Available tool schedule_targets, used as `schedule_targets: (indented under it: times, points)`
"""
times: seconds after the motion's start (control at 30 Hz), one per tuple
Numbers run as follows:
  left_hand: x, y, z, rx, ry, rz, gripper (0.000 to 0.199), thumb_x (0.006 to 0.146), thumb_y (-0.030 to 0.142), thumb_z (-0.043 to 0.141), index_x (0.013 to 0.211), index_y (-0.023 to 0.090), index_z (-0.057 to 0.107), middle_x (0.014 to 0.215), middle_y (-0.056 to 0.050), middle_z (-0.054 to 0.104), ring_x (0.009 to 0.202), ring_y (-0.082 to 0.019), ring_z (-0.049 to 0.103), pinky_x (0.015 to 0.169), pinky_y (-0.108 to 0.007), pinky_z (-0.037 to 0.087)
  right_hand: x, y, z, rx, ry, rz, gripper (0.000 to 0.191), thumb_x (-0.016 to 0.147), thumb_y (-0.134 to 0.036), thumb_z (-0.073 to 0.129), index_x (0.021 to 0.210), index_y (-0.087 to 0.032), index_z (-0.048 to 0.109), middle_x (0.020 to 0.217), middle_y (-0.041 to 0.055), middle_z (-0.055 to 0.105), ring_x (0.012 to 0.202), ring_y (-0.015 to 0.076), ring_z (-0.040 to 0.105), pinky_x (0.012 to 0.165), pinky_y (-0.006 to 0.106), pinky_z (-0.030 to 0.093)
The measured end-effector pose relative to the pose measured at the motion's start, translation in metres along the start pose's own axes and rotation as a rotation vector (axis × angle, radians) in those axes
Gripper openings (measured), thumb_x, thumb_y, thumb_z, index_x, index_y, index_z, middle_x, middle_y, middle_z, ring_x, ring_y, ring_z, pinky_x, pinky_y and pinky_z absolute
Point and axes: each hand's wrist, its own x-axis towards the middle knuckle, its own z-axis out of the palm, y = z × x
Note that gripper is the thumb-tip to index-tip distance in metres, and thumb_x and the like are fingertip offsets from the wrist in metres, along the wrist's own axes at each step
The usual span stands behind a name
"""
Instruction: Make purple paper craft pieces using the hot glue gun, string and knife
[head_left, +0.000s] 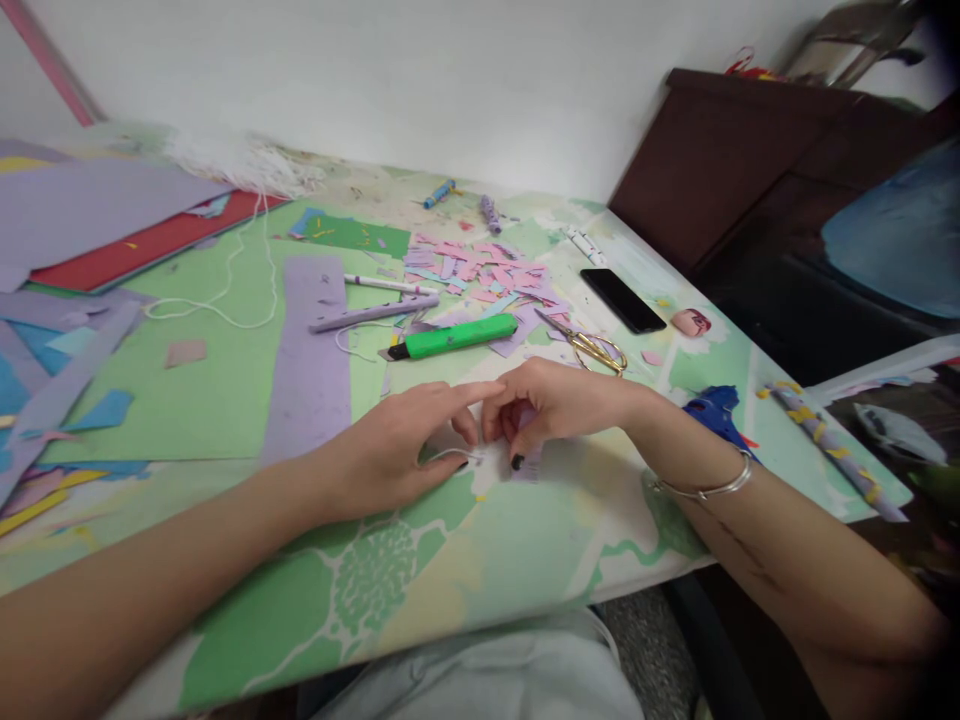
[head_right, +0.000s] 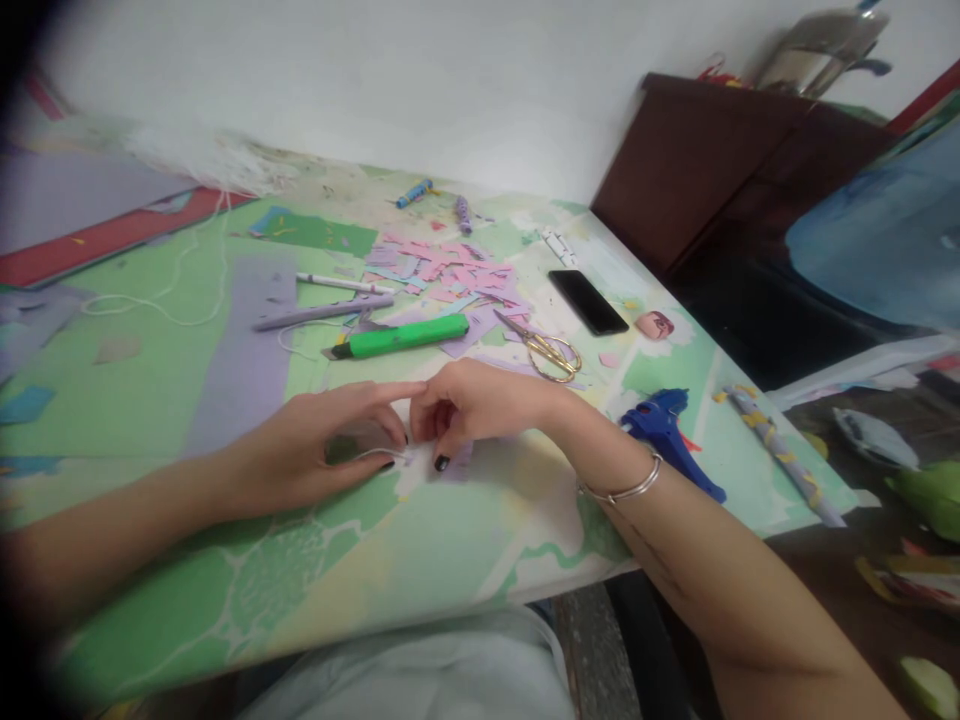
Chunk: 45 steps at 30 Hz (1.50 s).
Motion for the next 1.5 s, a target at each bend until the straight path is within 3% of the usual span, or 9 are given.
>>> schedule_targets:
  times: [0.2, 0.3, 0.43, 0.67, 1.1, 1.5]
  points:
    - [-0.001, 0.006, -0.009, 0.074, 0.081, 0.138, 0.036, 0.078, 0.010, 0.055, 0.112, 0.021, 0.051, 0.096, -0.002, 0.063, 0.092, -0.016, 0.055, 0.083, -0.029, 0.043, -0.014, -0.002, 0.003, -0.279, 0.073, 0.001, 0.019, 0.066, -0.017, 0.072, 0.085, -0.016, 0.067, 0.084, 0.0012, 0.067, 0.075, 0.0133, 0.060, 0.066, 0.022, 0.042]
    - [0.000, 0.006, -0.010, 0.084, 0.042, 0.216, 0.014, 0.080, 0.011, 0.053, 0.090, 0.019, 0.059, 0.091, -0.004, 0.062, 0.089, -0.017, 0.054, 0.081, -0.030, 0.043, -0.020, -0.002, 0.007, -0.309, 0.077, 0.035, 0.013, 0.070, -0.015, 0.067, 0.082, -0.017, 0.066, 0.079, -0.0005, 0.066, 0.071, 0.0121, 0.058, 0.063, 0.021, 0.041]
    - [-0.001, 0.005, -0.006, 0.143, -0.034, 0.235, 0.008, 0.081, 0.014, 0.054, 0.082, 0.018, 0.062, 0.085, -0.005, 0.062, 0.083, -0.017, 0.054, 0.076, -0.031, 0.042, -0.021, -0.002, 0.008, -0.289, 0.061, 0.003, 0.009, 0.074, -0.010, 0.061, 0.078, -0.016, 0.066, 0.077, -0.0003, 0.067, 0.069, 0.0112, 0.059, 0.063, 0.020, 0.041]
    - [-0.001, 0.005, -0.004, 0.141, -0.077, 0.201, 0.008, 0.081, 0.014, 0.053, 0.081, 0.017, 0.061, 0.079, -0.004, 0.063, 0.077, -0.015, 0.055, 0.072, -0.029, 0.042, -0.007, -0.005, 0.007, -0.159, 0.065, -0.096, 0.015, 0.076, -0.006, 0.057, 0.082, -0.014, 0.067, 0.077, 0.0001, 0.070, 0.071, 0.0108, 0.062, 0.066, 0.019, 0.042]
    - [0.000, 0.005, -0.005, 0.139, -0.089, 0.246, 0.016, 0.082, 0.013, 0.052, 0.083, 0.019, 0.066, 0.082, -0.004, 0.064, 0.079, -0.015, 0.056, 0.073, -0.029, 0.043, 0.007, -0.008, 0.005, -0.282, 0.007, -0.055, 0.018, 0.075, -0.013, 0.059, 0.087, -0.016, 0.071, 0.078, 0.0011, 0.071, 0.069, 0.0121, 0.060, 0.063, 0.021, 0.041]
    - [0.000, 0.005, -0.005, 0.182, -0.099, 0.273, 0.020, 0.084, 0.014, 0.049, 0.085, 0.020, 0.068, 0.089, -0.006, 0.066, 0.085, -0.017, 0.058, 0.078, -0.033, 0.046, 0.012, -0.007, 0.000, -0.294, -0.044, -0.114, 0.018, 0.074, -0.011, 0.059, 0.087, -0.015, 0.070, 0.079, 0.0012, 0.070, 0.069, 0.0114, 0.059, 0.064, 0.020, 0.040]
